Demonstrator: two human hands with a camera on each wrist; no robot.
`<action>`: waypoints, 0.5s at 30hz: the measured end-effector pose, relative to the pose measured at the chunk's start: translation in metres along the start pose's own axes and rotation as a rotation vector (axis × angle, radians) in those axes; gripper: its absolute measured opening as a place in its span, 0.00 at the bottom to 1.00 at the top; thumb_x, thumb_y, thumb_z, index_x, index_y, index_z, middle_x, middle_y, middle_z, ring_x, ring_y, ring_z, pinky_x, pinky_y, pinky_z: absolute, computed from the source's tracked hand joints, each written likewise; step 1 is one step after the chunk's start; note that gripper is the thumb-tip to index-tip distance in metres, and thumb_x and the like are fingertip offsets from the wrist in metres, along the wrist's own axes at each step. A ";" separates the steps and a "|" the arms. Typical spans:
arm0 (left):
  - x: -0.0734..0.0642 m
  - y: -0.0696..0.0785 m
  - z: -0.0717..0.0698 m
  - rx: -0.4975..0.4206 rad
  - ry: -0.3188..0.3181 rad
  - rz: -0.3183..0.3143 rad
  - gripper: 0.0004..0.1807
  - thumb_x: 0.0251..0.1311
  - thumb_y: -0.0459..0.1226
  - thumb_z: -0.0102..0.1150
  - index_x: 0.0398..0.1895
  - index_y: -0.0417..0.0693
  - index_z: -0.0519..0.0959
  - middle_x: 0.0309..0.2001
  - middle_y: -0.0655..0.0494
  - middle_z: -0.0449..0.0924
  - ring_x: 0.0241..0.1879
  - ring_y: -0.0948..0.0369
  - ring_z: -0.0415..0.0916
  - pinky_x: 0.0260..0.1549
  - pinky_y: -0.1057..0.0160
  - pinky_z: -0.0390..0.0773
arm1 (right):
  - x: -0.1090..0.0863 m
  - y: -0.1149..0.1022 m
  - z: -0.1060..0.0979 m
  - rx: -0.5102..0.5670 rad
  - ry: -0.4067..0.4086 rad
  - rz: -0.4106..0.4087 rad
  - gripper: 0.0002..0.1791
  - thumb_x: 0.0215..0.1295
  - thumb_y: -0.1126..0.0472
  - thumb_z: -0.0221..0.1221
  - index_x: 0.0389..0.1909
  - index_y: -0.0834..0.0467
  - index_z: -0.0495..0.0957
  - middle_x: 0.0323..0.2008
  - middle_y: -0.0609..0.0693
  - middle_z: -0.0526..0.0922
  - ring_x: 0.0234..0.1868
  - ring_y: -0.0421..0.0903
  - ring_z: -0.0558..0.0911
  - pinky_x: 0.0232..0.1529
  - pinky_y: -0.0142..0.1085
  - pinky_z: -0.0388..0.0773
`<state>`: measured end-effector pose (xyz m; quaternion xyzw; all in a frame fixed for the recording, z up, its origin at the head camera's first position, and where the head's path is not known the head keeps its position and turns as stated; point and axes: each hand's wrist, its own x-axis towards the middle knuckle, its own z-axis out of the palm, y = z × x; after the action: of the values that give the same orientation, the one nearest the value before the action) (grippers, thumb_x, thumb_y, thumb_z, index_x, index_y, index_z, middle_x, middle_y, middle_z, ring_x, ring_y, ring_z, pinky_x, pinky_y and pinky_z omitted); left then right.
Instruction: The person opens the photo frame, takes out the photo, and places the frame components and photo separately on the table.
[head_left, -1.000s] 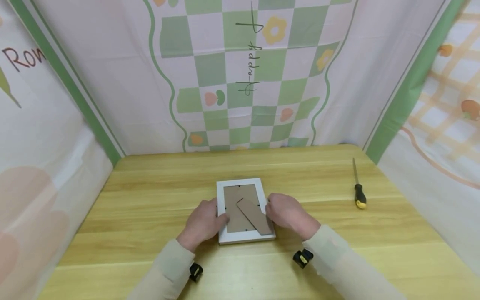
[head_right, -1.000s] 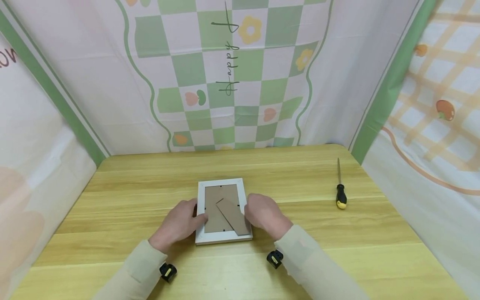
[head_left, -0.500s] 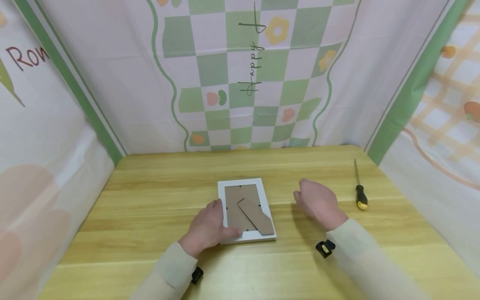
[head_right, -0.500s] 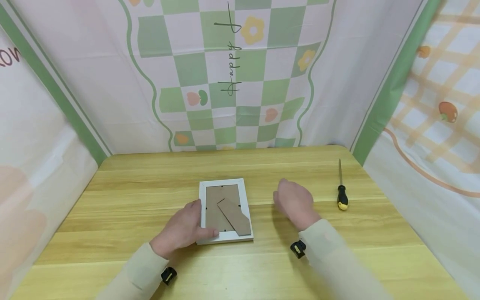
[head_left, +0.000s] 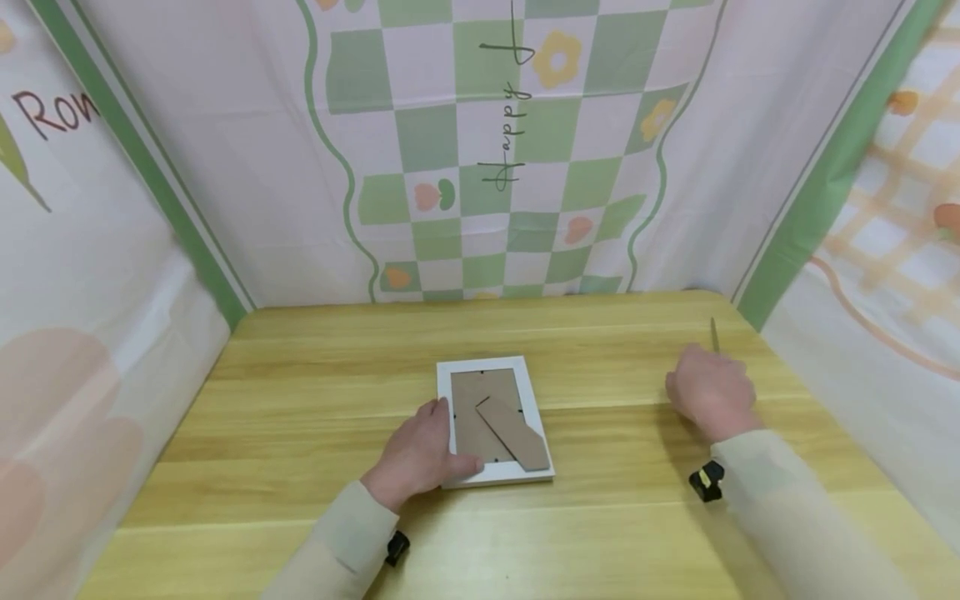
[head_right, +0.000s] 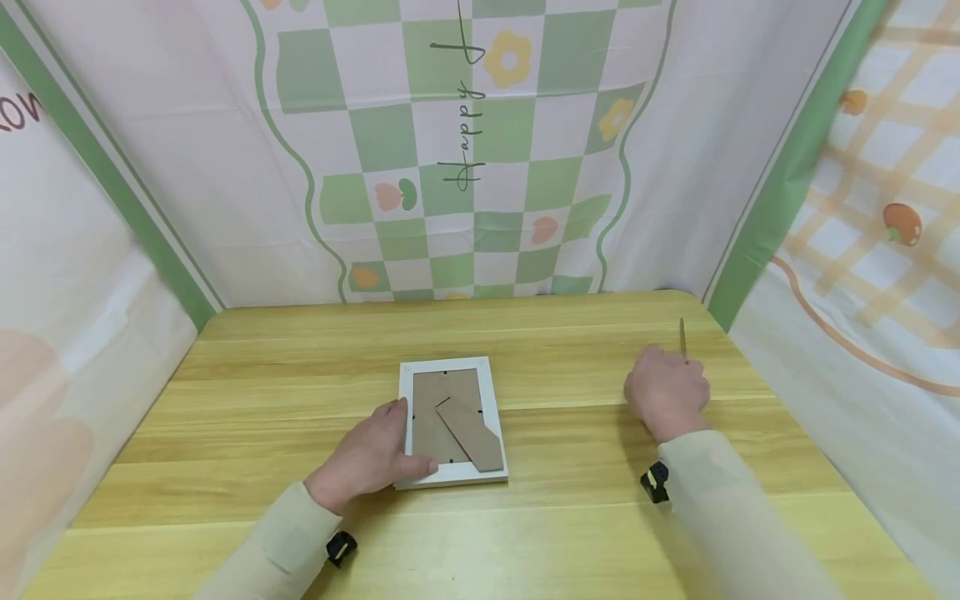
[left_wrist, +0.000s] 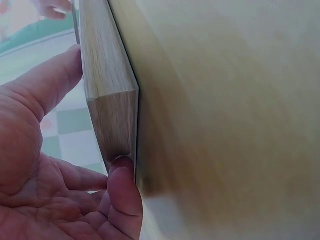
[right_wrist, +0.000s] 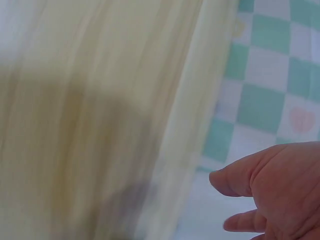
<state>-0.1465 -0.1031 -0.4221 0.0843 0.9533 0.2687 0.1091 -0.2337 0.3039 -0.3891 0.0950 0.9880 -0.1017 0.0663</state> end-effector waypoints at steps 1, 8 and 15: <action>0.000 0.000 0.000 0.005 -0.001 0.001 0.61 0.55 0.59 0.74 0.79 0.28 0.56 0.78 0.30 0.58 0.75 0.37 0.61 0.73 0.42 0.66 | 0.002 0.005 0.000 0.000 0.011 0.012 0.19 0.71 0.56 0.47 0.44 0.72 0.70 0.31 0.72 0.75 0.30 0.66 0.77 0.21 0.50 0.76; -0.001 0.001 -0.001 -0.015 -0.007 0.004 0.60 0.55 0.57 0.75 0.78 0.28 0.57 0.77 0.30 0.59 0.76 0.36 0.61 0.73 0.41 0.65 | 0.007 0.036 0.000 0.049 0.004 0.063 0.29 0.72 0.53 0.48 0.57 0.77 0.63 0.41 0.81 0.75 0.35 0.75 0.78 0.24 0.55 0.76; -0.001 0.000 -0.001 -0.019 -0.008 0.001 0.59 0.55 0.56 0.75 0.78 0.28 0.58 0.77 0.31 0.59 0.76 0.37 0.60 0.73 0.42 0.65 | 0.010 0.047 0.002 0.048 -0.103 0.066 0.25 0.77 0.60 0.40 0.58 0.81 0.60 0.39 0.78 0.77 0.34 0.68 0.81 0.28 0.54 0.79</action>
<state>-0.1457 -0.1038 -0.4206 0.0849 0.9502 0.2775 0.1133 -0.2334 0.3503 -0.4012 0.1239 0.9769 -0.1278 0.1179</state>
